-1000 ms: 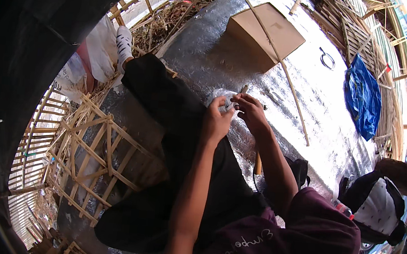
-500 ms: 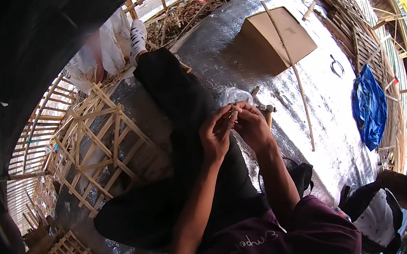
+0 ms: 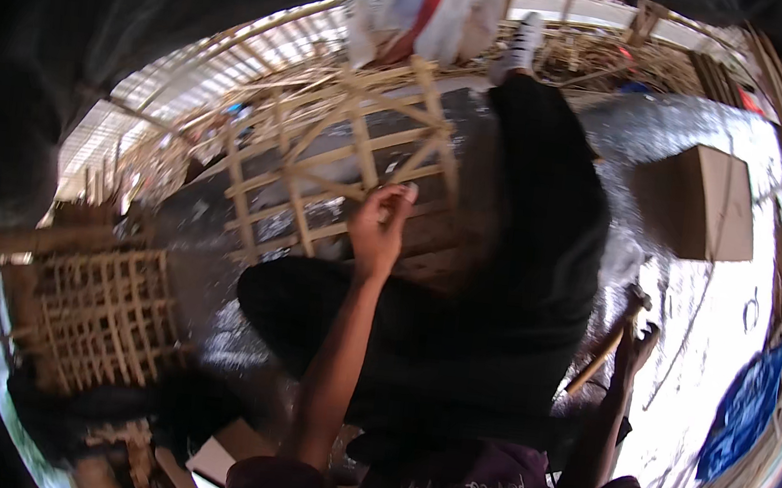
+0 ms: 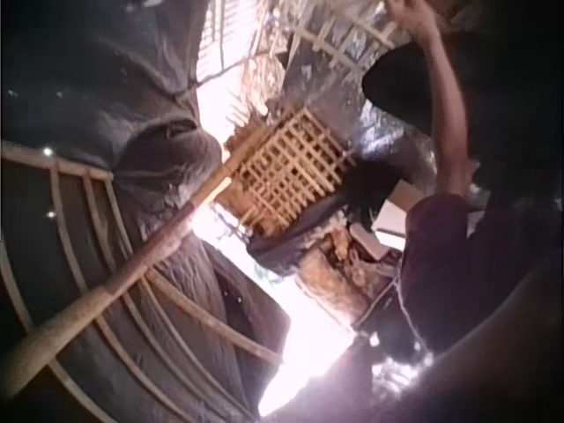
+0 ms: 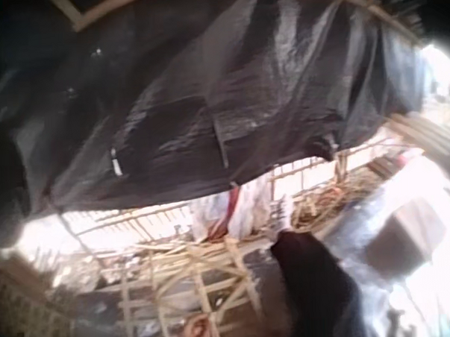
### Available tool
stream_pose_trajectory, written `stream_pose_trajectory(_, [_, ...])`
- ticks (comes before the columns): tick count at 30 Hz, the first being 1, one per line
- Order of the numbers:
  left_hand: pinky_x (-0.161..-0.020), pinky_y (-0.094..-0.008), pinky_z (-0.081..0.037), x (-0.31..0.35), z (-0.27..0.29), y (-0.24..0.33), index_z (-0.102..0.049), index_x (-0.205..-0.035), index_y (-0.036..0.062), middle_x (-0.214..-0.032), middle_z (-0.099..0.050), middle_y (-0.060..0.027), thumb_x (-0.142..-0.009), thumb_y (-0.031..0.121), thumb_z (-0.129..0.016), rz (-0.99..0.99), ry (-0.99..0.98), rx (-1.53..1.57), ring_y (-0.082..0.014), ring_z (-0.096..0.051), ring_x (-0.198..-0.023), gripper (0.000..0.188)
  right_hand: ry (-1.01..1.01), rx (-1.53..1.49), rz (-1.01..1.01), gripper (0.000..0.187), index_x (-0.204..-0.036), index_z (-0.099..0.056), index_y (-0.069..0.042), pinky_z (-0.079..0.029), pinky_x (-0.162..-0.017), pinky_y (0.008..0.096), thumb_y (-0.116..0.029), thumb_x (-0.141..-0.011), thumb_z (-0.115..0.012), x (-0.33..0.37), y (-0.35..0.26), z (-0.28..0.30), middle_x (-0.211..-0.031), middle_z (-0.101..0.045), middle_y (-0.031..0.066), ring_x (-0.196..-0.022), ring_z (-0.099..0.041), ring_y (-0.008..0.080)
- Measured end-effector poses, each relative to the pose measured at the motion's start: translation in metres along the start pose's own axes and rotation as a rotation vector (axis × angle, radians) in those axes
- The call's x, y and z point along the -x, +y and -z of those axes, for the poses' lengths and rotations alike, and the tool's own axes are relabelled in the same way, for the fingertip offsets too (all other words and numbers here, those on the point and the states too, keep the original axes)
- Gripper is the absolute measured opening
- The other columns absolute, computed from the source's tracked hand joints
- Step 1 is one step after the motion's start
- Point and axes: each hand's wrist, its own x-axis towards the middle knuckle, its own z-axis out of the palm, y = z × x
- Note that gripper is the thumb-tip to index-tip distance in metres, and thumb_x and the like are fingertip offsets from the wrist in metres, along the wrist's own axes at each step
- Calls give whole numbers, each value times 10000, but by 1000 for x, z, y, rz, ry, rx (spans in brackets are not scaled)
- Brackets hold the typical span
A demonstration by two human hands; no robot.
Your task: The person assembles a bamboo lattice structure by aligning wooden strips and hammering small nails into the joints by hand.
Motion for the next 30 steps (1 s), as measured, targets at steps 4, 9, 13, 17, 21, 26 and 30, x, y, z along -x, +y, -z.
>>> stream_pose_trajectory(4, [-656,-189,-429,-16,80,-45,-673,-937,2,-819,-652,4,-865,78,-724,75,321,71,-33,-543,-723,116,-200,157,0,739,-1278,-397,41,-420,-893,486,-439,-811,-712,49,-10,-14,-1174,-507,287,-1060,-534,390])
stream_pose_trajectory(9, [-656,-178,-417,-6,75,-94,-666,-905,0,-804,-624,28,-853,77,-736,109,298,70,-28,-511,-706,116,-246,140,-125,542,-1239,-458,2,-490,-708,477,-305,-825,-625,39,2,-25,-904,-629,212,-816,-633,366])
stream_pose_trajectory(13, [-670,-214,-457,-9,69,-93,-640,-977,24,-833,-662,-32,-853,103,-739,94,276,-55,-66,-566,-734,178,-219,-297,-469,470,-1172,-491,-8,-439,-447,328,-335,-855,-609,7,66,-40,-757,-577,124,-571,-563,190])
stream_pose_trajectory(17, [-648,-230,-476,-13,59,-85,-635,-1022,26,-838,-686,-56,-837,105,-747,89,279,-28,-77,-581,-710,230,-145,-522,-453,326,-1046,-470,-55,-328,-380,239,-327,-911,-586,18,-8,1,-623,-425,-6,-464,-426,88])
stream_pose_trajectory(21, [-695,-268,-509,-11,59,-99,-664,-962,21,-837,-704,-64,-825,72,-739,86,248,-191,-115,-646,-764,165,-6,-486,-214,354,-1096,-477,-70,-335,-410,229,-332,-907,-621,12,-53,16,-641,-416,-16,-491,-419,75])
stream_pose_trajectory(26, [-703,-269,-515,-11,63,-98,-676,-964,3,-843,-713,-81,-847,89,-724,26,212,-297,-135,-661,-757,153,-92,-606,-62,167,-1014,-531,-103,-283,-420,180,-242,-951,-598,28,-187,42,-656,-399,-56,-506,-368,4])
stream_pose_trajectory(30, [-694,-278,-520,-11,60,-86,-694,-990,3,-885,-723,-83,-870,80,-701,8,223,-261,-118,-661,-748,143,-188,-632,62,155,-1028,-531,-105,-254,-416,173,-224,-949,-592,40,-240,37,-674,-411,-66,-498,-349,-5])
